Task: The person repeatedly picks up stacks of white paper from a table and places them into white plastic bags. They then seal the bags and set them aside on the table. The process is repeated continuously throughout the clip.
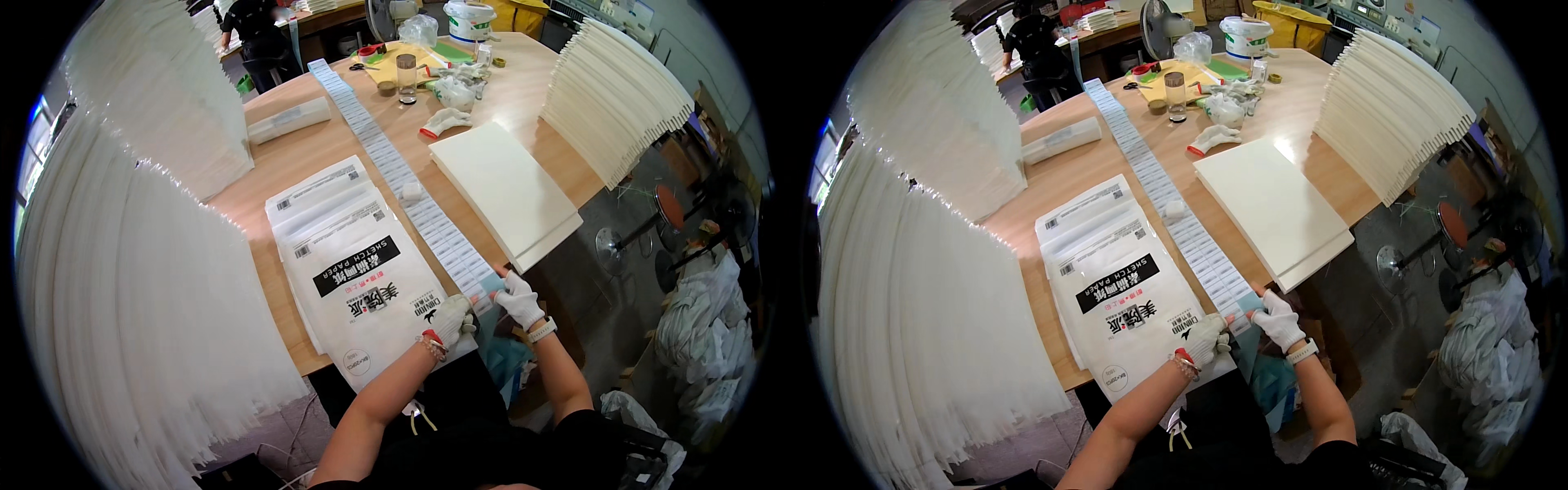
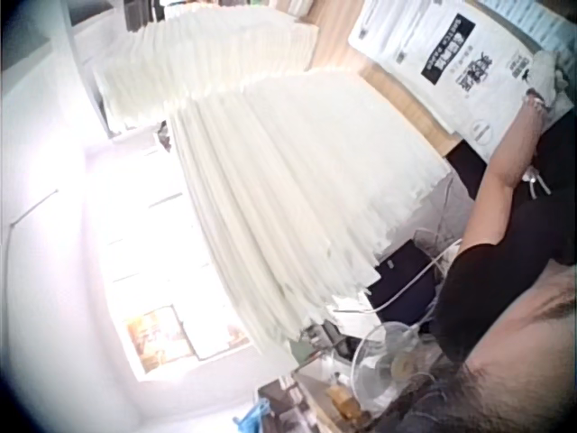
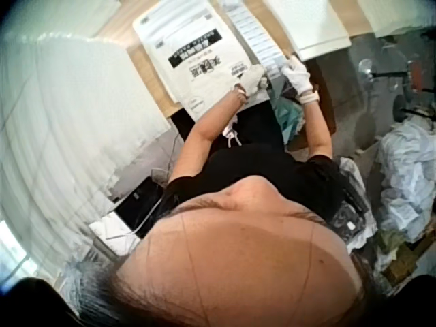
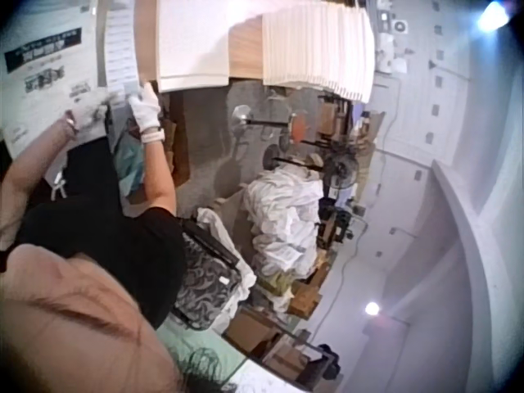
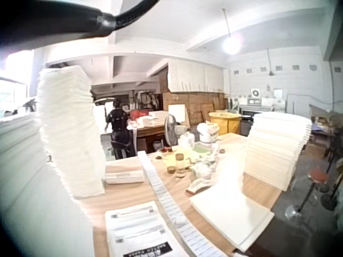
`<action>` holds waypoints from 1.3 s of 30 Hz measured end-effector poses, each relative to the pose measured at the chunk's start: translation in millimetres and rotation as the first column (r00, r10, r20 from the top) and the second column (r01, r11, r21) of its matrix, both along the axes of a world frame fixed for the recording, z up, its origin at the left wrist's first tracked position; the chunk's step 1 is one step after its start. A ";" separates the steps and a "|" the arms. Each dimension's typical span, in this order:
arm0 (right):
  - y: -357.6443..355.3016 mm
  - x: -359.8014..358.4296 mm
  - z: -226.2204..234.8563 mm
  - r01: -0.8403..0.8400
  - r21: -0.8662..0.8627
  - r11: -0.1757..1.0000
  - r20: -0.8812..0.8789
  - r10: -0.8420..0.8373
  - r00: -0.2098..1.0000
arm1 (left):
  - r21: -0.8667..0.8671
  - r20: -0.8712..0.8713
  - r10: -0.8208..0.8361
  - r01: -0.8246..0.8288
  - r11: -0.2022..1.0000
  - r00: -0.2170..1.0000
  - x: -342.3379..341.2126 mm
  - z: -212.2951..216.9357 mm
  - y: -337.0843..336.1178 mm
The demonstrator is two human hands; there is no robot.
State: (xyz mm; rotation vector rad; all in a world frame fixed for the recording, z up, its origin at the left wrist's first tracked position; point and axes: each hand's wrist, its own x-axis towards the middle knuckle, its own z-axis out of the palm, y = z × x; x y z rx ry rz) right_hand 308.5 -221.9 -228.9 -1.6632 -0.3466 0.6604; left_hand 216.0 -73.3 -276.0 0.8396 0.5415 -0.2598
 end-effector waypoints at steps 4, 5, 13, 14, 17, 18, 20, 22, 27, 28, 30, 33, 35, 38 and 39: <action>-4.3 8.0 6.9 -0.071 -0.234 0.970 0.627 0.207 0.751 | 0.040 -0.018 0.042 -0.041 0.998 0.999 6.2 40.7 -3.9; -3.6 8.3 9.7 -0.073 -0.258 0.963 0.667 0.232 0.708 | 0.065 -0.028 0.046 -0.044 0.997 0.999 7.0 43.6 -4.3; 3.2 -29.1 55.8 0.089 -0.219 0.972 0.906 0.168 0.389 | -0.074 0.026 0.010 -0.008 0.997 1.000 10.2 18.3 3.5; 3.5 -29.9 53.9 0.029 -0.140 0.990 0.882 0.111 0.457 | 0.032 0.005 -0.032 0.031 0.999 0.999 5.9 31.7 5.8; 40.9 -33.6 60.8 -0.054 0.039 0.998 0.469 0.030 0.883 | 0.232 0.021 -0.145 0.136 0.963 0.989 -18.3 51.0 13.7; 66.8 -32.2 60.0 -0.081 -0.042 0.996 0.487 0.091 0.869 | 0.554 0.104 -0.125 0.047 0.831 0.987 -35.7 43.8 19.2; 127.2 -31.3 55.0 -0.158 -0.054 0.986 0.533 0.162 0.830 | 0.643 0.306 0.049 -0.244 0.726 0.951 -82.4 45.9 21.4; 190.5 -29.2 32.0 -0.205 -0.032 0.978 0.372 0.202 0.906 | 0.845 0.306 0.019 -0.281 0.455 0.952 -128.4 58.8 43.5; 334.9 -40.3 9.2 -0.317 -0.390 0.865 0.396 0.468 0.790 | 0.923 0.280 0.387 -0.358 0.145 0.879 -250.0 19.6 58.4; 356.1 -40.4 -2.0 -0.332 -0.377 0.865 0.425 0.480 0.767 | 0.893 0.276 0.451 -0.400 0.207 0.849 -267.5 11.0 58.5; 383.8 -43.7 -16.2 -0.332 -0.405 0.852 0.446 0.501 0.742 | 0.814 0.142 0.652 -0.462 0.351 0.745 -295.1 -6.6 52.8; 402.9 -44.5 -21.9 -0.298 -0.493 0.817 0.416 0.523 0.744 | 0.758 0.013 0.739 -0.488 0.432 0.674 -308.8 -15.4 53.6; 405.2 -43.9 -16.8 -0.320 -0.516 0.794 0.369 0.543 0.754 | 0.737 -0.020 0.755 -0.501 0.454 0.656 -310.1 -16.5 53.2; 408.0 -43.9 -11.3 -0.306 -0.517 0.799 0.349 0.524 0.777 | 0.724 -0.017 0.748 -0.507 0.467 0.664 -304.3 -19.6 55.5; 408.6 -43.4 -11.5 -0.313 -0.524 0.792 0.344 0.532 0.774 | 0.714 -0.012 0.742 -0.514 0.476 0.670 -302.5 -21.6 55.6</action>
